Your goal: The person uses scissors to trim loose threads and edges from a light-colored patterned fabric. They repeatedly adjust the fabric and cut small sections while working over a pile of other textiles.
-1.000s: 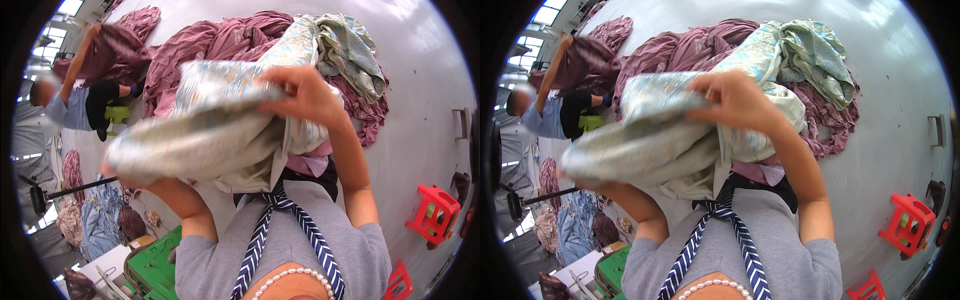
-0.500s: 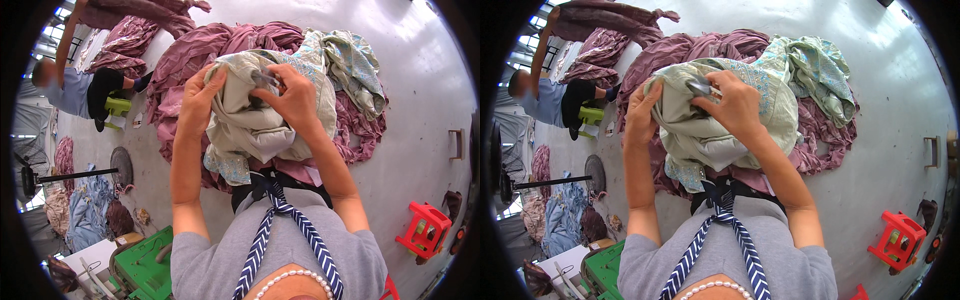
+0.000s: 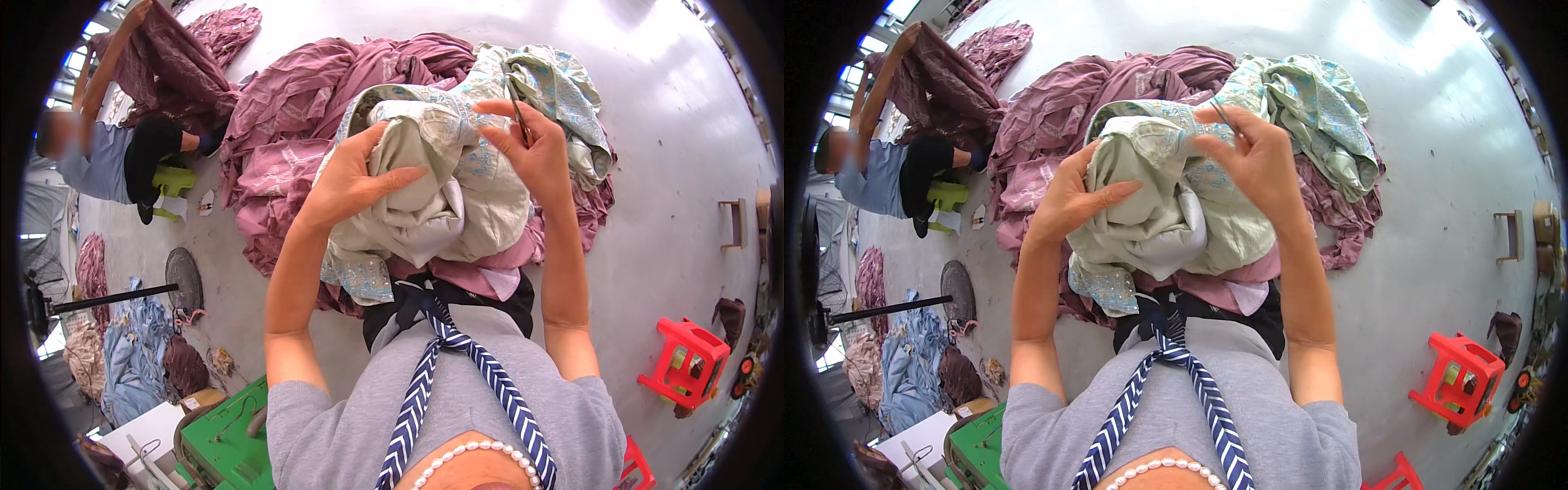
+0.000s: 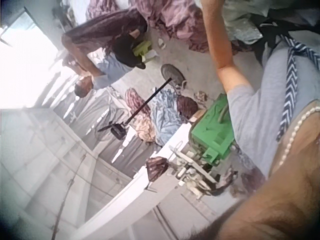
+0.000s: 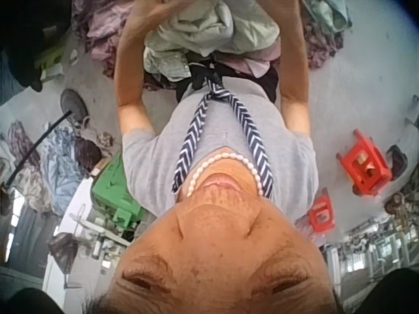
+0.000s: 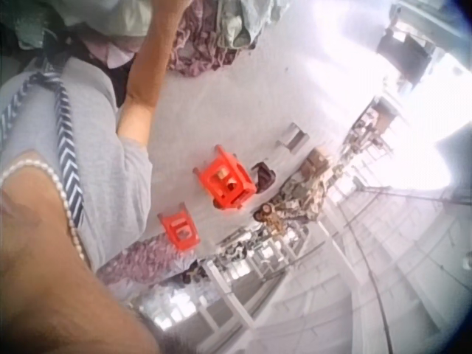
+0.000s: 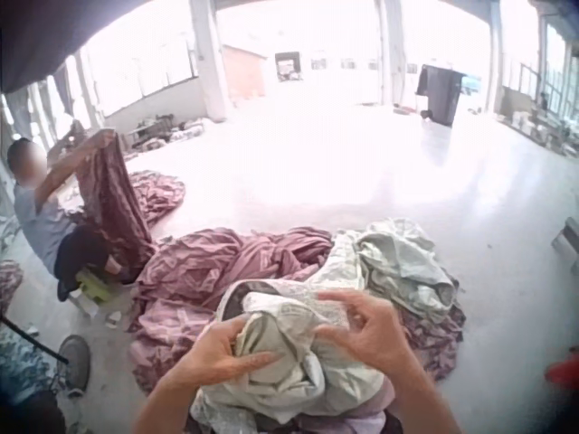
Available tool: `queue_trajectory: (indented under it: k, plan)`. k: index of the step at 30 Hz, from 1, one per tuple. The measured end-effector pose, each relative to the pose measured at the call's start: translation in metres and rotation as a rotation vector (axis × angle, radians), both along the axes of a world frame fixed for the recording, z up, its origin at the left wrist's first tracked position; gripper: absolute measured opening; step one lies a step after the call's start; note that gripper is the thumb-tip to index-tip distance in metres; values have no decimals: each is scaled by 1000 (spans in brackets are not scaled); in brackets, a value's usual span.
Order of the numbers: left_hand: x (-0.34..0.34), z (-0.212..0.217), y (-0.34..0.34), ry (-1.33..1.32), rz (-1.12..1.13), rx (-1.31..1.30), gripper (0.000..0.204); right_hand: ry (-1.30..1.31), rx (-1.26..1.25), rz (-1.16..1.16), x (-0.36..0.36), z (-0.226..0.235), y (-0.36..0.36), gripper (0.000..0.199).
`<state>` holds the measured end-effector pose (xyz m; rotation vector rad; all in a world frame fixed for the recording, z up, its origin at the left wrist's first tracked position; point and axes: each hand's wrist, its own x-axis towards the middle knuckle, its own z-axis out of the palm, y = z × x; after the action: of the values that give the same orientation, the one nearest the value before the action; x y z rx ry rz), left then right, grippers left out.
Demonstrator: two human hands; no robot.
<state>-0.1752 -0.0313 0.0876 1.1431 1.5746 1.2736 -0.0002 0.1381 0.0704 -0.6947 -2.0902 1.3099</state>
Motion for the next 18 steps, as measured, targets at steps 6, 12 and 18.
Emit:
queue_trajectory:
  k: [6, 12, 18]
  plan:
    - [14, 3, 11, 197, -60, -15, 39, 26, 242, 0, -20, -18, -13, 22]
    - [-2, 10, 8, 447, -132, -52, 29, 123, -256, 162, 14, -27, 34, 20]
    - [-3, 15, 25, 210, -308, 92, 19, 179, -299, 131, 22, -44, 39, 22]
